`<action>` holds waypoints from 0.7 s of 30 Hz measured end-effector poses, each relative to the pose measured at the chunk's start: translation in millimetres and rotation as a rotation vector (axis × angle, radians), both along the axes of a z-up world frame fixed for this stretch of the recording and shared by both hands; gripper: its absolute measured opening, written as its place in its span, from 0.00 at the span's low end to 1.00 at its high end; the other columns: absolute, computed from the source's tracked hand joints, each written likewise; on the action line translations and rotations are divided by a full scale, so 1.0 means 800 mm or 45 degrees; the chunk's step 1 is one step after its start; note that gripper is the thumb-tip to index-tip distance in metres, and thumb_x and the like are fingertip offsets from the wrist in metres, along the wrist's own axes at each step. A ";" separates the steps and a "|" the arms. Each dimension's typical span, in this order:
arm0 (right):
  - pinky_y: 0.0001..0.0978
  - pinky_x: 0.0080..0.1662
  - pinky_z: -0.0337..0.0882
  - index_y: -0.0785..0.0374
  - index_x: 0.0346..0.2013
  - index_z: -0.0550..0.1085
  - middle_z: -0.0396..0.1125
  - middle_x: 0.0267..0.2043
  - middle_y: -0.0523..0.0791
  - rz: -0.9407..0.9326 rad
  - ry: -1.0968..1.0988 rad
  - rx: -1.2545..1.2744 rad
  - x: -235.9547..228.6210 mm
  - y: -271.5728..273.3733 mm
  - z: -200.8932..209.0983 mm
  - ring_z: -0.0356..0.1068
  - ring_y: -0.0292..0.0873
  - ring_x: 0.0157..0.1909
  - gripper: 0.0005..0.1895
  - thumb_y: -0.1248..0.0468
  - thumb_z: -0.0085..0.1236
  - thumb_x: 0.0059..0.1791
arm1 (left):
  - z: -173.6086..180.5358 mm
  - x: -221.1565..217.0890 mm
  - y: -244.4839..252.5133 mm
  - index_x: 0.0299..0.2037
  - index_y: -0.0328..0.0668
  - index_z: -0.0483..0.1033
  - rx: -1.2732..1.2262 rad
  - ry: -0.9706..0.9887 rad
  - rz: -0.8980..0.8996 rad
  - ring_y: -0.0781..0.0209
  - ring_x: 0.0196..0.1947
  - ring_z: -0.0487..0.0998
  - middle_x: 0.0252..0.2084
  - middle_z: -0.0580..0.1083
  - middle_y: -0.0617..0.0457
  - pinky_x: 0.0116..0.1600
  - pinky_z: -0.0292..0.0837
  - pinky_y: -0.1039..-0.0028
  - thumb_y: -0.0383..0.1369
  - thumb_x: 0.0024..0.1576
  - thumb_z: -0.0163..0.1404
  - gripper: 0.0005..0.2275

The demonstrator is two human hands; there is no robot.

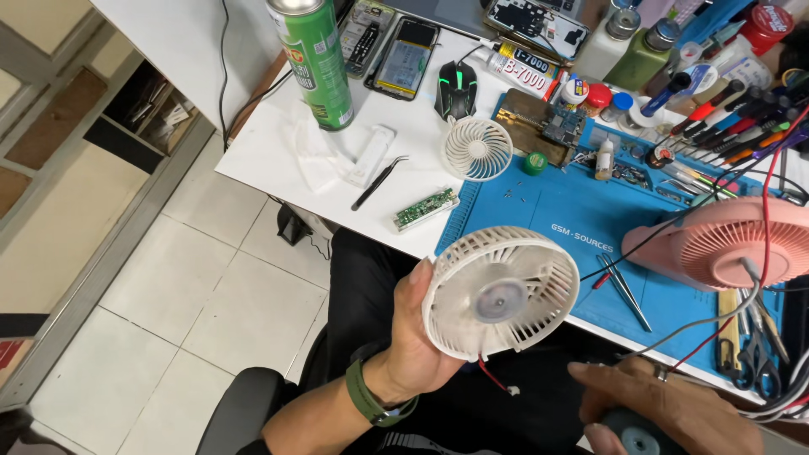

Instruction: The person holds a small white fan and uses a blue bulb blower to clean the blades. They then connect the fan wires to a small green circuit board and test the fan, which begins to spin.

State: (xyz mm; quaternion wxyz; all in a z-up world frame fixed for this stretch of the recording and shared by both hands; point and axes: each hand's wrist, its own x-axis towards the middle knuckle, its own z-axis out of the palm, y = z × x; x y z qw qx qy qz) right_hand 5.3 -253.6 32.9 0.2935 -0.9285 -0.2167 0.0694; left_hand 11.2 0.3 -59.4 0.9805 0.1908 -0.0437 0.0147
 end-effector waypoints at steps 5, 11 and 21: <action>0.22 0.60 0.85 0.16 0.75 0.69 0.92 0.48 0.20 0.333 0.647 -0.407 0.074 -0.131 -0.108 0.94 0.17 0.53 0.42 0.34 0.69 0.45 | -0.001 -0.001 -0.001 0.70 0.28 0.72 -0.072 0.044 -0.030 0.42 0.67 0.77 0.65 0.77 0.36 0.73 0.72 0.54 0.53 0.73 0.38 0.32; 0.25 0.70 0.81 0.21 0.77 0.64 0.86 0.62 0.24 0.453 0.858 -0.378 0.130 -0.253 -0.224 0.88 0.22 0.67 0.45 0.48 0.78 0.49 | 0.004 -0.005 -0.007 0.70 0.30 0.73 -0.193 0.174 -0.212 0.45 0.65 0.79 0.63 0.78 0.38 0.73 0.73 0.56 0.59 0.70 0.39 0.35; 0.32 0.75 0.75 0.15 0.73 0.74 0.80 0.68 0.27 0.195 0.984 -0.550 0.127 -0.305 -0.260 0.82 0.27 0.73 0.39 0.42 0.78 0.47 | 0.014 -0.016 -0.023 0.72 0.31 0.71 -0.216 0.217 -0.318 0.45 0.65 0.79 0.65 0.77 0.37 0.73 0.74 0.56 0.59 0.70 0.36 0.36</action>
